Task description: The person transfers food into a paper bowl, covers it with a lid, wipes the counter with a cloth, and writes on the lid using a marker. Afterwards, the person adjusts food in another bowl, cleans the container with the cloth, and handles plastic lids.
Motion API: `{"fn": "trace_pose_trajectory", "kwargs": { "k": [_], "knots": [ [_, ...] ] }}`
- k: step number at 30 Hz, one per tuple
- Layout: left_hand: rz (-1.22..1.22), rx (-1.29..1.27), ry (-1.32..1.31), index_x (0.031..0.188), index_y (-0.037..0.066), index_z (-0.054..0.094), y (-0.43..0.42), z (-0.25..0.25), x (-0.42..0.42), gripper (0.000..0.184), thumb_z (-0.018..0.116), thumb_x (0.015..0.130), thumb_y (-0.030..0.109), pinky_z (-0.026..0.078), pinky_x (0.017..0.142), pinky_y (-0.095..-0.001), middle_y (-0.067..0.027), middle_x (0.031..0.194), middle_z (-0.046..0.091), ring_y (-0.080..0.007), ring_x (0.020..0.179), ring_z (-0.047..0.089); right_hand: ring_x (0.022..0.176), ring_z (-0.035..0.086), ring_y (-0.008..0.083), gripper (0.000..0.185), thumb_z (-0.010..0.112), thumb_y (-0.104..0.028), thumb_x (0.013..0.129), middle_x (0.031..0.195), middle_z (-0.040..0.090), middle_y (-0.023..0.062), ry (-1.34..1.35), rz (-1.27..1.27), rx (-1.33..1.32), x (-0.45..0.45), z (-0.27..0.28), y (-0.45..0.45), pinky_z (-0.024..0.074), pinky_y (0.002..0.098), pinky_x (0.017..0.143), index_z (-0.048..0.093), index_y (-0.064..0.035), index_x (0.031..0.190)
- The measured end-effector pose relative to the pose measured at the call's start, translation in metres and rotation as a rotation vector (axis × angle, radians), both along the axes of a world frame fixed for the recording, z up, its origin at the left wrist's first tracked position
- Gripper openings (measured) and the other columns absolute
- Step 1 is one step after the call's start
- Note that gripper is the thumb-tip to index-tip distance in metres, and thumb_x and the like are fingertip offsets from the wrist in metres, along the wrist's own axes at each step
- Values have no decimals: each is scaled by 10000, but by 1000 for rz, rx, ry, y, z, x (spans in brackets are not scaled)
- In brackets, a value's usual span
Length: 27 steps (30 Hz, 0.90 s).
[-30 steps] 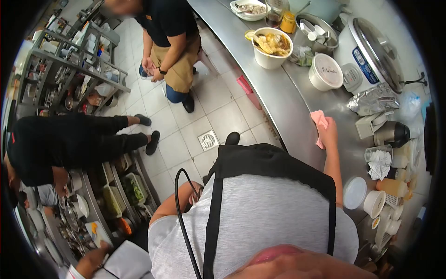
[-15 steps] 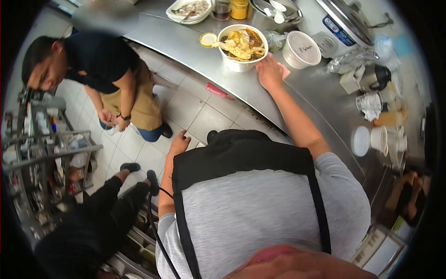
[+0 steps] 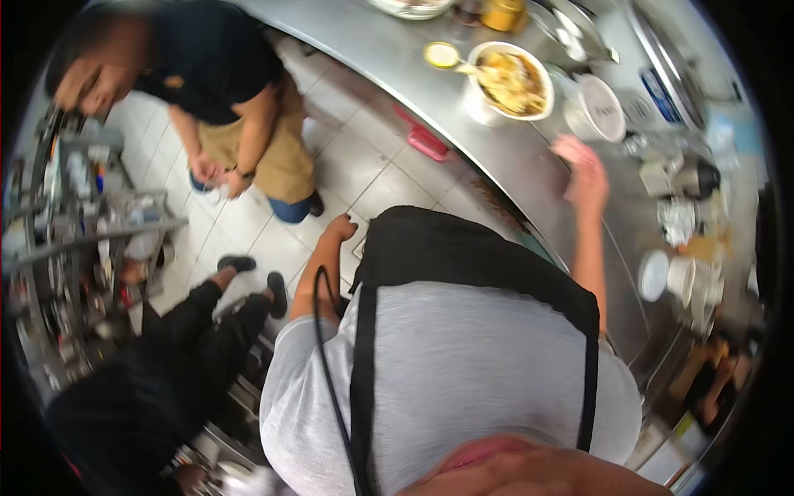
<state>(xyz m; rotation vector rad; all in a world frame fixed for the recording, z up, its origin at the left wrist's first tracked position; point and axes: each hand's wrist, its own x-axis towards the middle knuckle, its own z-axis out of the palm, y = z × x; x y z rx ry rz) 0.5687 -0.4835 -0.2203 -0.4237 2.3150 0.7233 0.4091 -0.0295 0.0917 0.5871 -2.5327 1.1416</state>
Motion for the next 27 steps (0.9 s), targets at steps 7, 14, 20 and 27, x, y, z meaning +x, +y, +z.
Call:
{"fn": "trace_pose_trajectory", "kwargs": {
  "k": [7,14,20,27],
  "knots": [
    [119,10,-77,1017,-52,530,35,34,40,467,519,689,280,400,847,-368,-240,1043,525,-340,1001,496,1024,454,334,344,443,-190,786,1148,482,132,30,-532,781,-11,-97,61,339,416,858,522,-130,1116],
    [193,37,-119,1011,-19,549,87,50,63,439,547,675,265,415,825,-359,-212,1017,549,-325,972,519,862,490,248,284,546,-21,667,881,552,74,92,453,357,8,-58,-89,355,348,775,599,-140,919],
    [341,8,-23,990,13,577,108,38,84,420,530,691,305,421,824,-369,-200,1031,548,-311,980,523,958,450,282,264,541,-31,671,1047,515,53,303,490,572,-8,-43,-142,354,400,807,607,-140,901],
    [308,4,-141,995,-10,558,110,35,108,410,526,699,272,422,815,-356,-197,1036,544,-309,957,528,994,423,302,167,511,-101,679,1058,504,23,327,546,762,4,-66,-111,346,424,813,632,-100,794]
  ]
}}
